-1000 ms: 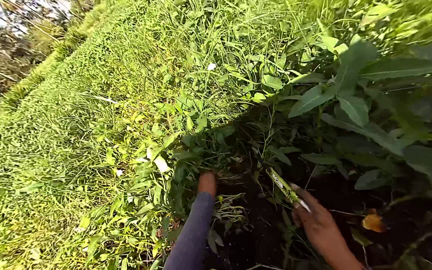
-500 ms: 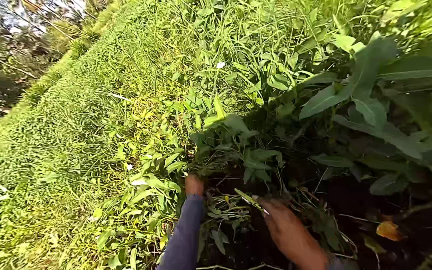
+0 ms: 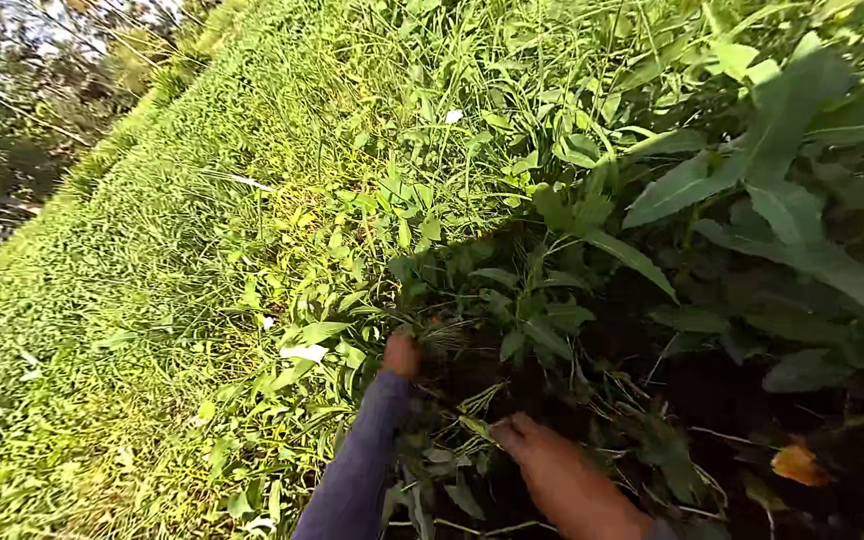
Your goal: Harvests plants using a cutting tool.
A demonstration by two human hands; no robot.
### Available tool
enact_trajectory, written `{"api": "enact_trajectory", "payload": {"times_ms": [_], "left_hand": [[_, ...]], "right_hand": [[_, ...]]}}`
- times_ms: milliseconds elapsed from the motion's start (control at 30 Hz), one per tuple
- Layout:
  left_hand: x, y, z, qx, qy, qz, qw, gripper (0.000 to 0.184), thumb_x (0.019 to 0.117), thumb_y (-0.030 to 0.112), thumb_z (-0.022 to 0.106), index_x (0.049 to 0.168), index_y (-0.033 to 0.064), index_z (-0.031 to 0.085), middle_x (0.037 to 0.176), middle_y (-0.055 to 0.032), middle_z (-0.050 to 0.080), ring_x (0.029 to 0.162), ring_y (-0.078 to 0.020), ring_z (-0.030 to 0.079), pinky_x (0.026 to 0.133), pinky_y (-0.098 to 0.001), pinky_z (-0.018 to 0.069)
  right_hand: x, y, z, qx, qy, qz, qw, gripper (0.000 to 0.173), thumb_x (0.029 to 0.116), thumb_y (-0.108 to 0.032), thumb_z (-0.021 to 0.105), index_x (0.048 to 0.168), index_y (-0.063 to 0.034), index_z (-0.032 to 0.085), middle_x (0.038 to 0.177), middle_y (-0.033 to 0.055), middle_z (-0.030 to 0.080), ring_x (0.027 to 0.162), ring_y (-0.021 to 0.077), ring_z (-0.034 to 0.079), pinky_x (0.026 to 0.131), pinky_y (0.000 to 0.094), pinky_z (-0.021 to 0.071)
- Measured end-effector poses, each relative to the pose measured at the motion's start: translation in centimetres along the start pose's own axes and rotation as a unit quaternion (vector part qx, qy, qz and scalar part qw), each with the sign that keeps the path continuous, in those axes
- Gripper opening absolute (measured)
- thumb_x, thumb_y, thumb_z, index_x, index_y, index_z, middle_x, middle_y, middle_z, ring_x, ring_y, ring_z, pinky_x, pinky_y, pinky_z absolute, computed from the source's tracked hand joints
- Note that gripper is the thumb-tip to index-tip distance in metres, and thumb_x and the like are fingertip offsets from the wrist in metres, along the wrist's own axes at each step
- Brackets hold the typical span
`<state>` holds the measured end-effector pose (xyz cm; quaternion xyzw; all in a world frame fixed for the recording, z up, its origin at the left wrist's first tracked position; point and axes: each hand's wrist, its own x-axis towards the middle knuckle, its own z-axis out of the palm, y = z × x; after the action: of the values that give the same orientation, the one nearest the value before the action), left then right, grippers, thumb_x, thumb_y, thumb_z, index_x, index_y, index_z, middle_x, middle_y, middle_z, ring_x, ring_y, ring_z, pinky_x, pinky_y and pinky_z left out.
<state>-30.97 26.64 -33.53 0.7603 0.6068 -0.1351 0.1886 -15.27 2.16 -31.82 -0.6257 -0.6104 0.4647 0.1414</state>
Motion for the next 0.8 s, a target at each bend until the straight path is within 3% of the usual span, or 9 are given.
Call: {"api": "enact_trajectory", "payload": {"times_ms": [33, 133, 333, 400, 467, 533, 700, 767, 800], "left_hand": [[0.1, 0.0, -0.1, 0.022, -0.011, -0.010, 1.000, 0.036, 0.0960, 0.016, 0.071, 0.126, -0.0034, 0.066, 0.125, -0.0298, 0.066, 0.117, -0.0466, 0.064, 0.101, -0.0639, 0.0502], [-0.5, 1.3, 1.1, 0.182, -0.114, -0.028, 0.976, 0.043, 0.0999, 0.022, 0.065, 0.137, 0.0019, 0.061, 0.136, -0.0275, 0.062, 0.126, -0.0466, 0.060, 0.105, -0.0639, 0.0474], [-2.3, 4.7, 4.4, 0.222, -0.113, -0.076, 0.965, 0.037, 0.0993, 0.013, 0.061, 0.134, -0.0003, 0.063, 0.135, -0.0254, 0.064, 0.125, -0.0447, 0.062, 0.101, -0.0622, 0.0516], [-1.8, 2.8, 4.1, 0.164, -0.082, -0.055, 0.981, 0.038, 0.0986, 0.013, 0.062, 0.136, 0.0029, 0.064, 0.135, -0.0246, 0.064, 0.126, -0.0431, 0.061, 0.105, -0.0613, 0.0495], [-1.0, 0.3, 2.9, 0.021, -0.036, -0.063, 0.997, 0.037, 0.0980, 0.016, 0.066, 0.132, 0.0003, 0.066, 0.130, -0.0259, 0.066, 0.124, -0.0410, 0.063, 0.107, -0.0585, 0.0486], [-0.7, -1.4, 1.9, -0.124, 0.043, -0.089, 0.987, 0.037, 0.0983, 0.021, 0.069, 0.123, -0.0067, 0.065, 0.116, -0.0281, 0.069, 0.107, -0.0406, 0.069, 0.097, -0.0576, 0.0544], [-1.8, -0.8, 0.2, -0.342, 0.213, -0.074, 0.912, 0.029, 0.0966, 0.012, 0.070, 0.123, 0.0004, 0.067, 0.101, -0.0229, 0.070, 0.083, -0.0346, 0.069, 0.077, -0.0556, 0.0581], [-3.1, -0.2, -0.1, -0.379, 0.187, -0.027, 0.906, 0.025, 0.0978, 0.006, 0.066, 0.122, -0.0002, 0.066, 0.097, -0.0199, 0.071, 0.077, -0.0286, 0.069, 0.072, -0.0492, 0.0593], [-3.6, 0.0, -0.2, -0.355, 0.139, 0.003, 0.925, 0.026, 0.0964, 0.002, 0.066, 0.122, -0.0011, 0.065, 0.098, -0.0193, 0.071, 0.079, -0.0271, 0.070, 0.074, -0.0474, 0.0599]], "right_hand": [[0.0, 0.0, 0.2, 0.002, -0.002, -0.003, 1.000, 0.058, 0.0954, 0.007, 0.052, 0.149, -0.0175, 0.053, 0.142, 0.0238, 0.052, 0.119, 0.0437, 0.061, 0.095, 0.0581, 0.0542], [0.0, -0.2, 0.5, 0.008, -0.007, -0.007, 1.000, 0.059, 0.0944, 0.008, 0.053, 0.148, -0.0169, 0.054, 0.142, 0.0249, 0.052, 0.120, 0.0436, 0.061, 0.095, 0.0579, 0.0541], [-0.3, 0.2, 0.8, 0.025, -0.004, -0.002, 1.000, 0.060, 0.0945, 0.007, 0.053, 0.149, -0.0184, 0.053, 0.142, 0.0234, 0.052, 0.119, 0.0414, 0.062, 0.096, 0.0562, 0.0546], [-0.2, 0.3, 0.8, 0.031, -0.005, 0.000, 1.000, 0.059, 0.0961, 0.006, 0.051, 0.149, -0.0182, 0.053, 0.143, 0.0233, 0.052, 0.121, 0.0412, 0.061, 0.097, 0.0563, 0.0536], [-0.1, 0.6, 0.8, 0.036, -0.001, 0.001, 0.999, 0.058, 0.0971, 0.006, 0.050, 0.150, -0.0181, 0.053, 0.143, 0.0232, 0.052, 0.122, 0.0412, 0.061, 0.099, 0.0559, 0.0530], [-0.3, 0.8, 1.1, 0.051, 0.005, 0.002, 0.999, 0.058, 0.0972, 0.006, 0.049, 0.150, -0.0184, 0.053, 0.143, 0.0223, 0.052, 0.122, 0.0402, 0.061, 0.099, 0.0556, 0.0528], [-0.5, 0.9, 1.0, 0.060, 0.016, 0.000, 0.998, 0.057, 0.0965, 0.005, 0.050, 0.149, -0.0177, 0.053, 0.143, 0.0222, 0.053, 0.120, 0.0407, 0.062, 0.098, 0.0564, 0.0534], [-0.5, 0.8, 0.9, 0.058, 0.011, 0.000, 0.998, 0.058, 0.0963, 0.005, 0.051, 0.149, -0.0170, 0.053, 0.144, 0.0229, 0.052, 0.119, 0.0417, 0.062, 0.097, 0.0569, 0.0535], [-0.5, 0.9, 0.9, 0.058, 0.011, -0.002, 0.998, 0.058, 0.0964, 0.005, 0.051, 0.149, -0.0170, 0.053, 0.144, 0.0231, 0.052, 0.119, 0.0419, 0.062, 0.097, 0.0569, 0.0537]]}}
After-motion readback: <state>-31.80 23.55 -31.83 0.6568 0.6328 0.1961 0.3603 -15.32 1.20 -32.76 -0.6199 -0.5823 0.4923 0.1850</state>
